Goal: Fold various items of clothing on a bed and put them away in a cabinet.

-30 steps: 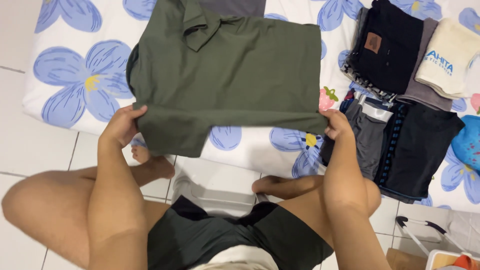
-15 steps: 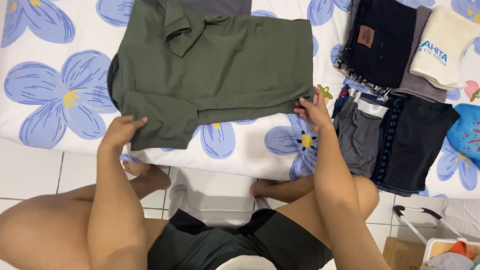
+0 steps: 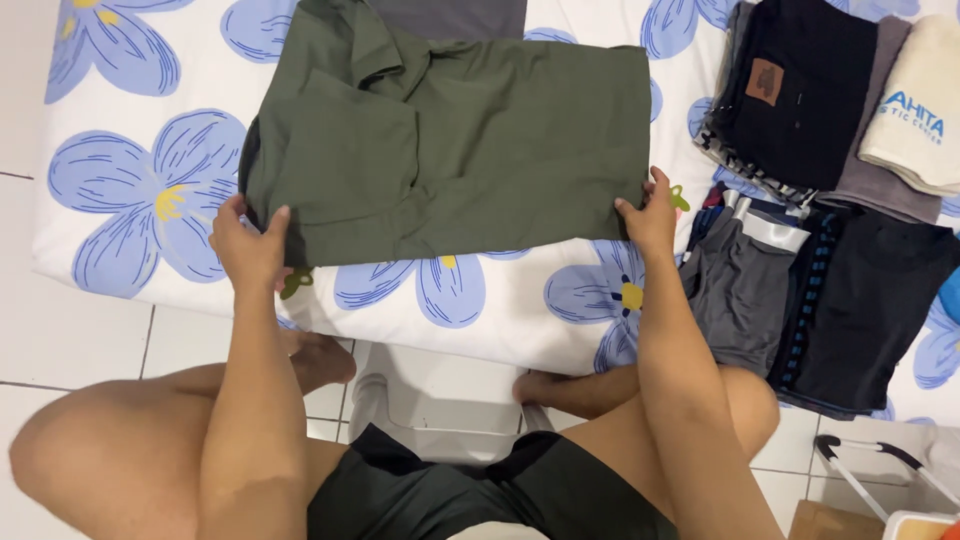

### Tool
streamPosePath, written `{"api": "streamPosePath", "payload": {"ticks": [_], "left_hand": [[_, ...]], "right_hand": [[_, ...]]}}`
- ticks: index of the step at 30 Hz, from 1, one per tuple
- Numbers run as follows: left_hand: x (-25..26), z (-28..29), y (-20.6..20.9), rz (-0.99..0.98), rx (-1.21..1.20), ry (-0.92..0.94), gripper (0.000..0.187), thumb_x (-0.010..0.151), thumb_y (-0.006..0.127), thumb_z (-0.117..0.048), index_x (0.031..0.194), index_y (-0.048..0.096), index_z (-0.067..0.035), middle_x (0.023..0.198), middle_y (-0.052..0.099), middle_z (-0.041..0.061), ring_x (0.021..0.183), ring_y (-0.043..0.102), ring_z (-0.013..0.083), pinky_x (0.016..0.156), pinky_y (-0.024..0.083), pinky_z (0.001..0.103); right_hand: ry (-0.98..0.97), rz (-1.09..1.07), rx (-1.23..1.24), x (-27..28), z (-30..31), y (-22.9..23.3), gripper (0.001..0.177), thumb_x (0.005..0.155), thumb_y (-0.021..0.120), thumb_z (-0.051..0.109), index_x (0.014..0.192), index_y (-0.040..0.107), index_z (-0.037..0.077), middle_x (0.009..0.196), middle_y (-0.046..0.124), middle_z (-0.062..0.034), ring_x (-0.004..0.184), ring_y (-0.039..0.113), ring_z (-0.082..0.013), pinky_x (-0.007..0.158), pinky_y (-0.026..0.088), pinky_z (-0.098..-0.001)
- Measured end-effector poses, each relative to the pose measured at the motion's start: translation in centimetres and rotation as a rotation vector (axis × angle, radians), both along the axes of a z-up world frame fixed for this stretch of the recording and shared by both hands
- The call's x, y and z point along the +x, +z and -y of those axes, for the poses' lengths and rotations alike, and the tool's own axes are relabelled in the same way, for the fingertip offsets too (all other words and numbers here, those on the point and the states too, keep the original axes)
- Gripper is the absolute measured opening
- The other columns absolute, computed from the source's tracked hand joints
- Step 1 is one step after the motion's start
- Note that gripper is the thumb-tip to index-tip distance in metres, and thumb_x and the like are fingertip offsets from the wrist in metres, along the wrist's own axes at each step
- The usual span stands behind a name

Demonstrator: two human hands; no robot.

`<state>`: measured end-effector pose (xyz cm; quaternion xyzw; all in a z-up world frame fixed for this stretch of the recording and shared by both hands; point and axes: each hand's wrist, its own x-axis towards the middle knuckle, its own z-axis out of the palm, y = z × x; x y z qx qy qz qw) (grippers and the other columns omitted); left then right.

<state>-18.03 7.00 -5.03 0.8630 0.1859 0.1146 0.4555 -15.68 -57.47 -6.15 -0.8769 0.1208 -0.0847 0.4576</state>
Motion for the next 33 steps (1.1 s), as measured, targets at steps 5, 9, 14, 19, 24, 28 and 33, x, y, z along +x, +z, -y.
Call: {"api": "streamPosePath", "payload": {"ticks": [5, 9, 14, 19, 24, 28, 33], "left_hand": [[-1.9, 2.8, 6.7, -0.276, -0.069, 0.014, 0.064, 0.087, 0.086, -0.03, 0.136, 0.054, -0.005, 0.11, 0.07, 0.018, 0.08, 0.07, 0.0267, 0.065, 0.058, 0.041], [-2.1, 1.0, 4.1, -0.42, -0.209, -0.011, 0.066, 0.086, 0.085, -0.027, 0.131, 0.044, -0.001, 0.099, 0.067, 0.017, 0.062, 0.069, 0.0241, 0.049, 0.055, 0.036], [-3.4, -0.6, 0.1, -0.434, -0.178, -0.078, 0.041, 0.097, 0.077, -0.023, 0.114, 0.053, 0.005, 0.084, 0.068, 0.017, 0.061, 0.066, 0.0227, 0.051, 0.05, 0.035], [-3.3, -0.8, 3.9, -0.349, -0.202, -0.021, 0.024, 0.104, 0.069, -0.019, 0.099, 0.06, 0.003, 0.08, 0.066, 0.012, 0.059, 0.062, 0.02, 0.053, 0.051, 0.037], [-3.4, -3.6, 7.3, -0.556, -0.357, -0.059, 0.023, 0.101, 0.07, -0.022, 0.1, 0.063, -0.001, 0.081, 0.066, 0.008, 0.065, 0.062, 0.0181, 0.056, 0.054, 0.035], [-4.0, -4.6, 5.5, -0.852, -0.18, -0.131, 0.026, 0.093, 0.076, -0.023, 0.103, 0.067, 0.0, 0.085, 0.071, 0.01, 0.073, 0.066, 0.0243, 0.063, 0.056, 0.041], [-5.4, -2.9, 4.3, -0.556, 0.301, -0.076, 0.059, 0.073, 0.093, -0.032, 0.116, 0.063, -0.006, 0.102, 0.072, 0.016, 0.095, 0.069, 0.0346, 0.081, 0.054, 0.048]], "right_hand": [[-0.219, -0.276, -0.358, -2.3, 0.5, 1.5, 0.064, 0.081, 0.09, 0.025, 0.132, 0.059, 0.004, 0.107, 0.069, -0.0156, 0.097, 0.064, -0.0258, 0.088, 0.052, -0.0371], [-0.179, -0.282, -0.182, -2.7, 2.4, 0.0, 0.055, 0.078, 0.09, 0.036, 0.109, 0.065, -0.001, 0.092, 0.068, -0.011, 0.084, 0.064, -0.0227, 0.076, 0.051, -0.0351], [-0.059, -0.361, -0.193, -3.8, 2.3, 2.0, 0.043, 0.082, 0.083, 0.032, 0.104, 0.068, -0.002, 0.09, 0.072, -0.0133, 0.083, 0.068, -0.0236, 0.075, 0.052, -0.036], [-0.084, -0.33, -0.143, -3.7, 4.3, 1.1, 0.036, 0.084, 0.082, 0.026, 0.106, 0.071, 0.0, 0.095, 0.074, -0.0112, 0.086, 0.07, -0.0205, 0.078, 0.052, -0.0334], [-0.012, -0.382, 0.091, -5.0, 6.2, 4.6, 0.035, 0.08, 0.083, 0.018, 0.108, 0.07, 0.001, 0.095, 0.071, -0.0079, 0.085, 0.065, -0.0176, 0.076, 0.051, -0.0319], [0.146, -0.647, -0.173, -6.4, 9.8, 2.7, 0.04, 0.072, 0.092, 0.018, 0.101, 0.069, 0.001, 0.093, 0.071, -0.0051, 0.085, 0.066, -0.0153, 0.079, 0.051, -0.0306], [0.258, -0.749, -0.281, -6.9, 7.6, 1.2, 0.041, 0.068, 0.093, 0.025, 0.095, 0.072, 0.001, 0.088, 0.072, -0.0094, 0.081, 0.066, -0.0205, 0.076, 0.053, -0.0344]]}}
